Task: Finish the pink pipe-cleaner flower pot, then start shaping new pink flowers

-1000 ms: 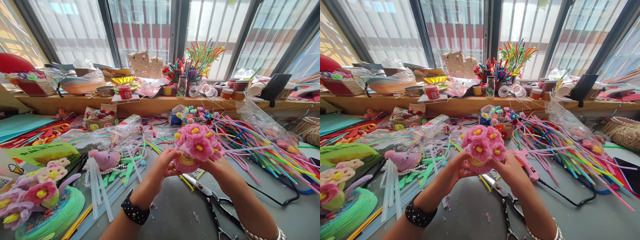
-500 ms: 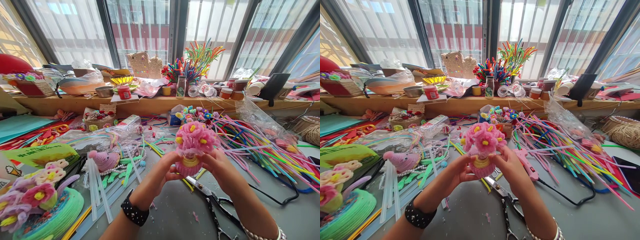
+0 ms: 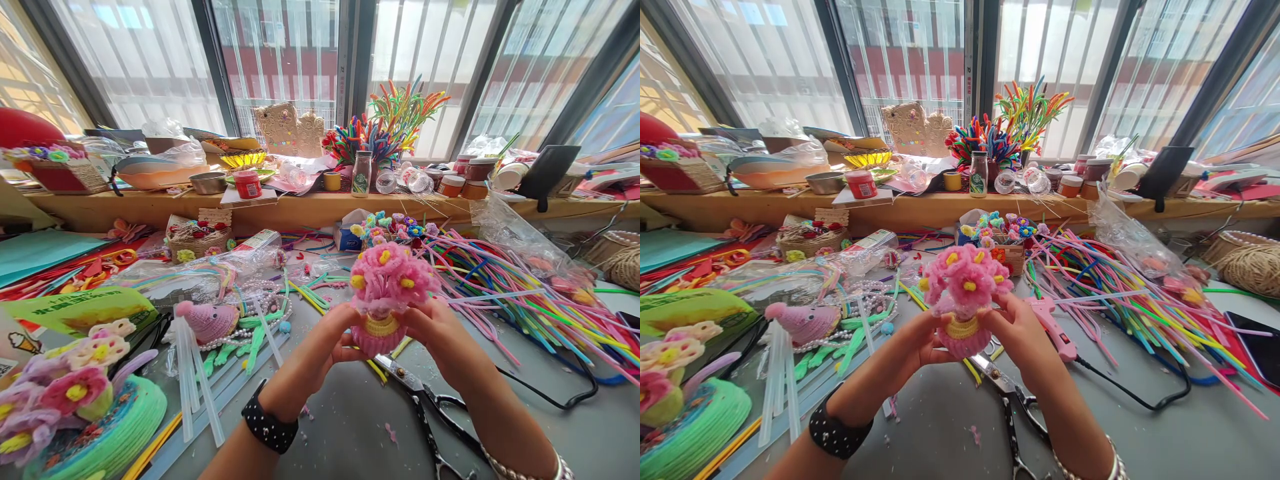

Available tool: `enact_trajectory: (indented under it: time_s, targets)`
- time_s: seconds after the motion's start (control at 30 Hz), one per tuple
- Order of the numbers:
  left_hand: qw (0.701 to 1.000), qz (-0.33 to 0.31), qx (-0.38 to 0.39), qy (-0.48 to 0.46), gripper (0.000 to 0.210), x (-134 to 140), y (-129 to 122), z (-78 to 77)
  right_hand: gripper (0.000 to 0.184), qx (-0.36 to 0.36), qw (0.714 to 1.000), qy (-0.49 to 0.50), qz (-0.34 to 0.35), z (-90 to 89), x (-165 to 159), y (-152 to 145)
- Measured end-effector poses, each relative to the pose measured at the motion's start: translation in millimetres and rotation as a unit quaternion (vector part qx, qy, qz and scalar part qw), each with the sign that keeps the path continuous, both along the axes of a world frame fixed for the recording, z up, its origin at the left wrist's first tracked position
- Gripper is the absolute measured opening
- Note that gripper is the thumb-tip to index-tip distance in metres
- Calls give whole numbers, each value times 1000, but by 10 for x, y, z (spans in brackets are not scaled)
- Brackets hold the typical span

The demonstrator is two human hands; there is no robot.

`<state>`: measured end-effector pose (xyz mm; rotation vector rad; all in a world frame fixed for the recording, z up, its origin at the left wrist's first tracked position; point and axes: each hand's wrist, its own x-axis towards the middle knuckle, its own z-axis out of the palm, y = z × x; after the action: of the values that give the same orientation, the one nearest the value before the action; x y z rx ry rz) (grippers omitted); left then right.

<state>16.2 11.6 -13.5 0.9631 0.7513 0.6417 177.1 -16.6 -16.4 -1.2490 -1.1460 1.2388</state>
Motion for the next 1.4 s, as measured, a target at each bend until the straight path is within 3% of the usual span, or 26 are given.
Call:
enact_trajectory:
  time_s: [0.37, 0.67, 1.2, 1.4]
  targets:
    - [998, 53, 19, 3, 52, 37, 4, -7, 45, 43, 996, 75, 13, 95, -97, -37]
    - [996, 79, 28, 25, 60, 43, 35, -39, 50, 32, 995, 92, 12, 91, -115, -44]
    - [997, 62, 23, 43, 65, 46, 43, -58, 26, 36, 999, -16, -15, 37, -115, -22]
    - [997, 58, 21, 40, 65, 35, 44, -63, 26, 27, 999, -29, -26, 31, -123, -35]
